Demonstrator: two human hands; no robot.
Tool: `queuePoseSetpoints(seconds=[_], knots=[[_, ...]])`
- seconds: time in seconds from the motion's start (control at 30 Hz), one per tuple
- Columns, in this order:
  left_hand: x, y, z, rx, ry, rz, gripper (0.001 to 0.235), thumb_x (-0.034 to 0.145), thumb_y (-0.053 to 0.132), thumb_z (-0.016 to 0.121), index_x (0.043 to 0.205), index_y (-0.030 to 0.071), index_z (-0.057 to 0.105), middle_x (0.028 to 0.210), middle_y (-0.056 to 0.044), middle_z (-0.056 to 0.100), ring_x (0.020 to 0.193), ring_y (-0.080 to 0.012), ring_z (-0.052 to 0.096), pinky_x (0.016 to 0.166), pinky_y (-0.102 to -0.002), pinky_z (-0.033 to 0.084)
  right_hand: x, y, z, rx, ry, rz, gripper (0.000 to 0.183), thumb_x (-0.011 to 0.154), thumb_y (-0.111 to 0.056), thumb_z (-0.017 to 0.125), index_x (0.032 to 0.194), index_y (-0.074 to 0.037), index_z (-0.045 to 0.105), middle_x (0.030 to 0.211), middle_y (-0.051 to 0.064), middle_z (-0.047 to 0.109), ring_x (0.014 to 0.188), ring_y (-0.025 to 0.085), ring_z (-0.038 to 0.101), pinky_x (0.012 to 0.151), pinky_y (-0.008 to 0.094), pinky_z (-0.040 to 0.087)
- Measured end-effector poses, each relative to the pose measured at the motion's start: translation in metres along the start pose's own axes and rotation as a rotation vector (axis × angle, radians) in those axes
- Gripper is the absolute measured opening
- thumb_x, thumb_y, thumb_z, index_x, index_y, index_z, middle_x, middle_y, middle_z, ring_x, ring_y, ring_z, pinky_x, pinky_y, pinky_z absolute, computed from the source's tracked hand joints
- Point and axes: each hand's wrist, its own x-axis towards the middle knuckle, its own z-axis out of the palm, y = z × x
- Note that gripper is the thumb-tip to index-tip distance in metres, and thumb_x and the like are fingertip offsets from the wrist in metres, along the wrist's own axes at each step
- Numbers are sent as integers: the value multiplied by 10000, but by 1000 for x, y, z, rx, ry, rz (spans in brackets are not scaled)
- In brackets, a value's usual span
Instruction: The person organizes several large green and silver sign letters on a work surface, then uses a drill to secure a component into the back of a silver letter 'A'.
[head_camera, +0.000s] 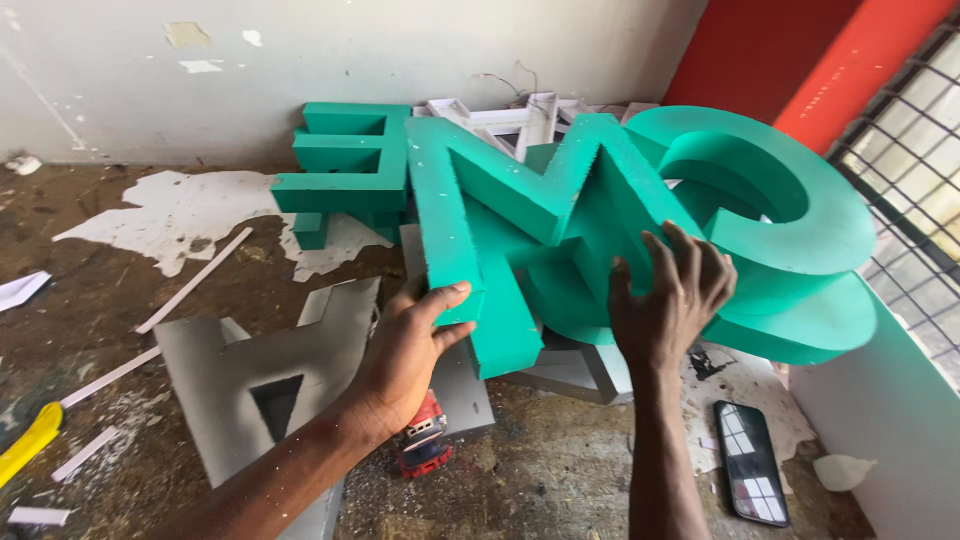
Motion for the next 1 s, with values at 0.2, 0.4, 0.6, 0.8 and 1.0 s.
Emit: queuePoseSetpoints(seconds=[0.2,0.4,0.6,0.8,1.0], knots=[[-1,2,-20,430,-8,79,1203,758,477,792,1807,151,303,1870,-45,417,1715,-177,387,1351,-393,302,-4,-1,0,34,100,-28,267,998,-161,897,1241,-54,864,1372,150,785,1290,426,513,1062,589,404],[-8,15,-40,489,-143,9,1233,757,533,788,1812,152,276,1897,-80,322,1739,-203,342,1364,-408,281,-10,1,-2,41,67,-117,257,1114,-135,889,1314,26,875,1320,221,813,1368,446,585,1144,598,459],[21,19,-82,313,-421,116,1161,829,494,775,1773,5,307,1889,-212,229,1749,-263,262,1345,-430,217,10,-15,-6,-106,-391,-153,830,1079,-524,740,1671,57,717,1818,488,523,1694,677,290,1296,752,193],[108,53,-146,225,-41,222,728,857,296,770,1535,53,664,1444,-120,751,1204,-197,702,944,-296,592,-2,2,1,-406,-412,-289,956,1060,-835,559,1659,-130,799,1888,357,618,1715,508,508,1205,637,373],[276,25,-215,865,117,395,632,996,511,735,1462,83,725,1445,-133,776,1307,-315,756,1056,-489,621,-8,3,5,-571,-350,-350,892,1043,-874,561,1610,-250,851,1921,267,702,1713,460,633,1240,561,432]])
